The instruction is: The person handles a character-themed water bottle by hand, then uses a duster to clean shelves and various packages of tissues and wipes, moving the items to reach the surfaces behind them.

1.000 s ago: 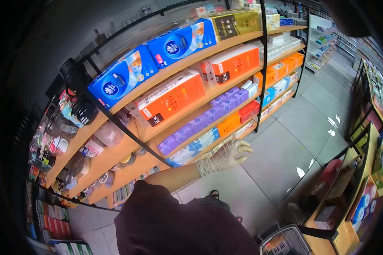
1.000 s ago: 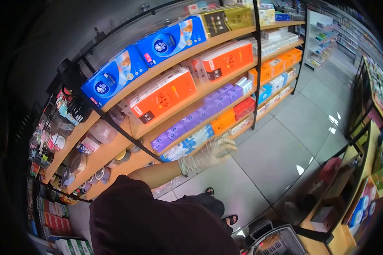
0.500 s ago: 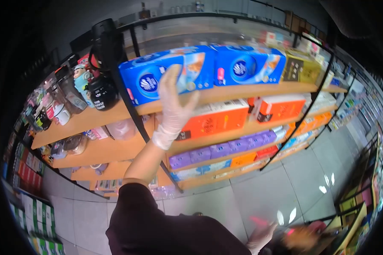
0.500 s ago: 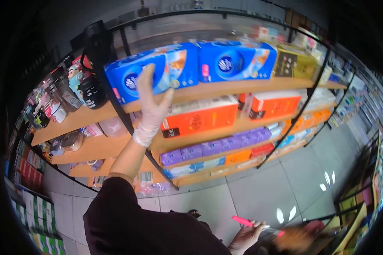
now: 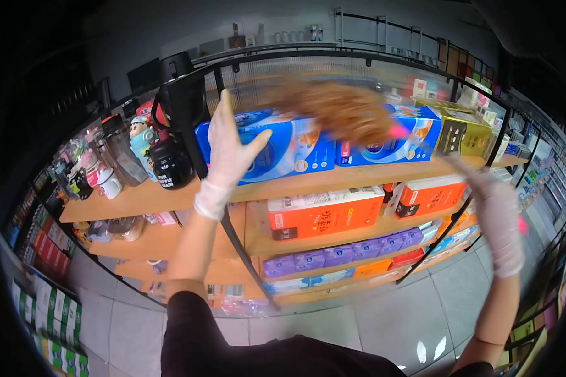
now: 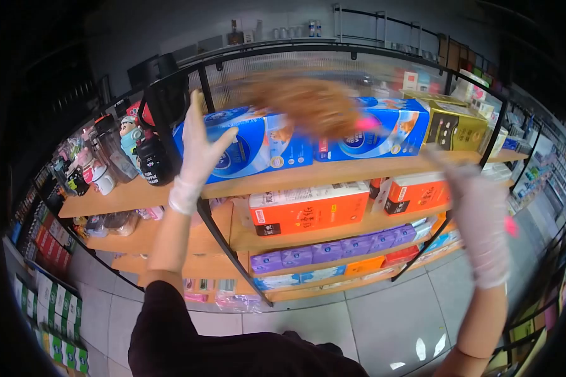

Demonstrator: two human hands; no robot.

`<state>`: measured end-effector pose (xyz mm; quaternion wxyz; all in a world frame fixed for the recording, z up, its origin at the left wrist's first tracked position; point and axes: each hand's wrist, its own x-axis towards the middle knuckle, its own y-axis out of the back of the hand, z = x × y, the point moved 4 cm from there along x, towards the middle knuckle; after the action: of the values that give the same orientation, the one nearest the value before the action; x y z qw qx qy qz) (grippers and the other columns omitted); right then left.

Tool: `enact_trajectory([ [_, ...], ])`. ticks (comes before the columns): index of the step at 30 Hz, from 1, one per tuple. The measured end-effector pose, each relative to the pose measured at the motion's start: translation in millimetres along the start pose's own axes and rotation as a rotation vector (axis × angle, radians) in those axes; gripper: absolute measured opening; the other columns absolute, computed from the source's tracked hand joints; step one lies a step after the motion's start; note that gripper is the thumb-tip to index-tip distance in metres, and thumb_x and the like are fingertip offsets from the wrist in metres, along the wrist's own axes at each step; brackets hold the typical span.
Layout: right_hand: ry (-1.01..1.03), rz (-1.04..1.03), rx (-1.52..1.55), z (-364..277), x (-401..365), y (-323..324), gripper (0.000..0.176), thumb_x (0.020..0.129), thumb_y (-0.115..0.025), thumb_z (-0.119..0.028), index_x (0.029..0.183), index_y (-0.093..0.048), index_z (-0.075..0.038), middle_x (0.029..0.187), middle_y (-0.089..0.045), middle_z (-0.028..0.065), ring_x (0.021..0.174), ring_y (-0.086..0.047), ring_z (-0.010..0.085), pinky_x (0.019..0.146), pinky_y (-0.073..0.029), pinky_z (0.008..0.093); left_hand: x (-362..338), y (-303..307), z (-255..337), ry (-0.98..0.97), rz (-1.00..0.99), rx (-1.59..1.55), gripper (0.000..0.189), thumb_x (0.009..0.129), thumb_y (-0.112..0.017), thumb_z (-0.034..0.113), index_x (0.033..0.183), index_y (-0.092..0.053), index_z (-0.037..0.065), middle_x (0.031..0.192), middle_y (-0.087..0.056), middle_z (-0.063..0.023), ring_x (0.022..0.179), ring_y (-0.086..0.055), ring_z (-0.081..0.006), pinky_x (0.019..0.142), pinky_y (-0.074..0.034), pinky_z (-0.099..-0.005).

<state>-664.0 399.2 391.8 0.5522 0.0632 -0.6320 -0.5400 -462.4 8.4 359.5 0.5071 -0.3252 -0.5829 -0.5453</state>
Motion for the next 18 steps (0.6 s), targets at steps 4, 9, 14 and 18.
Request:
enact_trajectory([
  [4,-0.282,-0.028,-0.421,101,-14,13,0.042,0.092,-0.052,-0.007,0.13,-0.062,-0.022,0.081,-0.064,0.0175,0.074,-0.065,0.0329,0.065,-0.05,0.0407,26,-42,-21,0.053,-0.624,0.28,0.12,0.068,-0.075,0.062,0.152,-0.019,-0.001,0.154,-0.026,-0.0279,0.147,-0.018,-0.0377,0.119,-0.011,-0.0496],
  [9,0.07,0.286,0.256,87,-25,-26,0.037,0.094,-0.055,-0.01,0.127,-0.064,-0.022,0.089,-0.066,0.0171,0.075,-0.066,0.0326,0.065,-0.051,0.0405,57,-82,-30,0.165,-1.052,0.387,0.13,0.056,-0.08,0.066,0.154,-0.02,0.005,0.155,-0.029,-0.0243,0.144,-0.026,-0.0391,0.118,-0.016,-0.0502],
  [14,-0.549,-0.17,0.025,110,-23,-50,0.036,0.098,-0.054,-0.016,0.133,-0.06,-0.02,0.116,-0.068,0.0154,0.108,-0.065,0.0295,0.087,-0.049,0.0329,62,-65,7,-0.015,-0.883,0.405,0.108,0.057,-0.083,0.056,0.146,-0.042,0.01,0.132,-0.053,-0.0192,0.126,-0.049,-0.0362,0.106,-0.038,-0.0429],
  [18,-0.401,0.216,0.48,163,-55,-120,0.036,0.099,-0.053,-0.014,0.134,-0.06,-0.02,0.112,-0.07,0.0143,0.102,-0.069,0.0198,0.082,-0.05,0.0301,33,-23,53,-0.251,-0.446,0.358,0.101,0.055,-0.087,0.038,0.143,-0.046,0.011,0.116,-0.057,-0.0157,0.113,-0.053,-0.0346,0.099,-0.04,-0.0429],
])
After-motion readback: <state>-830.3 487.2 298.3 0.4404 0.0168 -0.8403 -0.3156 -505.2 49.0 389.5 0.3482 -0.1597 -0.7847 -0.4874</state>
